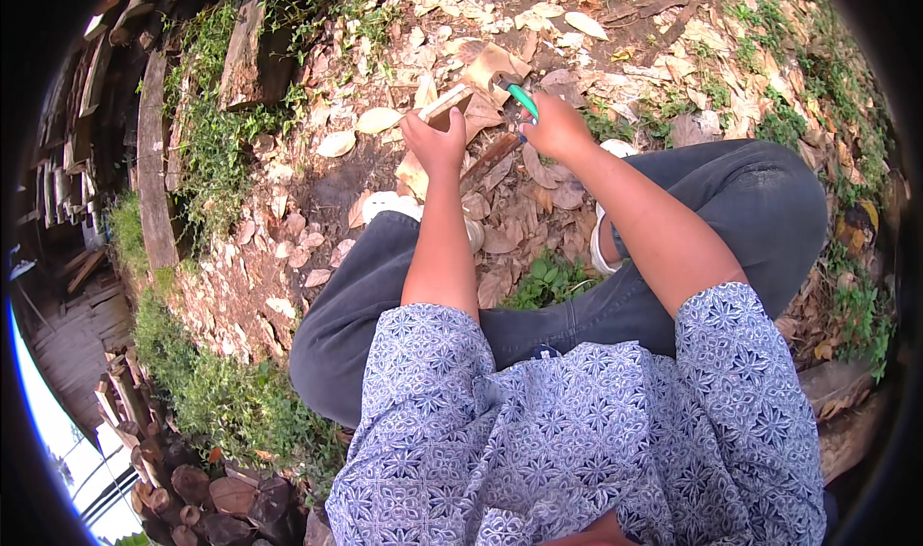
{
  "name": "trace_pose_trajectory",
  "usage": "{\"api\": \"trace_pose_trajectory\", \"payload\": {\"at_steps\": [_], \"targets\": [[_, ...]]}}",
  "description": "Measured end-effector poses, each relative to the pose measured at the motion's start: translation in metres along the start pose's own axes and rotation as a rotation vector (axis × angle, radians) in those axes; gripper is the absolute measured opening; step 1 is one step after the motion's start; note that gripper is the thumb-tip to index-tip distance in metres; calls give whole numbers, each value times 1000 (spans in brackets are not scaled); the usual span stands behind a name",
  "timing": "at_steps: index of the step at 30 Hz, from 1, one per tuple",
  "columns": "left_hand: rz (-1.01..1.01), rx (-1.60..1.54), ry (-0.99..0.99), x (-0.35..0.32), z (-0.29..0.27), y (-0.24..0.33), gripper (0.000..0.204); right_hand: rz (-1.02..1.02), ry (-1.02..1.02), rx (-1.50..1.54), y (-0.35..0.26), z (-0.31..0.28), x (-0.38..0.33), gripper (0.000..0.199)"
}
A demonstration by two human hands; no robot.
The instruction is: The person sits on the ground and uses a hammer to drive nails into a small wooden block. They repeatedly position the nail and strike it with the hammer, occasionally adjusting the wood or the nail.
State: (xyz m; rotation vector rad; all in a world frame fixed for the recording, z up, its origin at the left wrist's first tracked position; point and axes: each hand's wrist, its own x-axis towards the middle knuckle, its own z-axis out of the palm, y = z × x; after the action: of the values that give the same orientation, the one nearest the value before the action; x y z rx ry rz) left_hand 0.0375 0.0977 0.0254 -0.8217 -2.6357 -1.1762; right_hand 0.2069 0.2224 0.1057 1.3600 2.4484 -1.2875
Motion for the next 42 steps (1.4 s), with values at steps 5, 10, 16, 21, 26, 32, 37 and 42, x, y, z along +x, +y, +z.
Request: {"api": "trace_pose_trajectory", "payload": {"at_steps": [5,10,16,21,26,32,37,42], "targets": [[-55,-258,53,21,-6,35,68,-41,9,10,9,2,-1,15],[87,-456,161,67,-26,69,47,-34,64,5,1,-2,-3,14],[435,-522,81,132,-102,153,45,-12,85,23,-19,4,-3,18],[366,-449,-263,195,-180,187,45,-72,44,56,-45,20,-9,17],[60,-228,-532,188,-197,140,74,-119,70,98,-42,33,-6,18],[-9,69,-843,135,-188,17,77,-142,-12,70,-32,31,5,22],[105,109,-972,84,-168,-45,120,-254,90,135,-20,23,11,20],[73,101,-1093,46,-129,-78,135,-219,80,136,-17,18,35,20]]}}
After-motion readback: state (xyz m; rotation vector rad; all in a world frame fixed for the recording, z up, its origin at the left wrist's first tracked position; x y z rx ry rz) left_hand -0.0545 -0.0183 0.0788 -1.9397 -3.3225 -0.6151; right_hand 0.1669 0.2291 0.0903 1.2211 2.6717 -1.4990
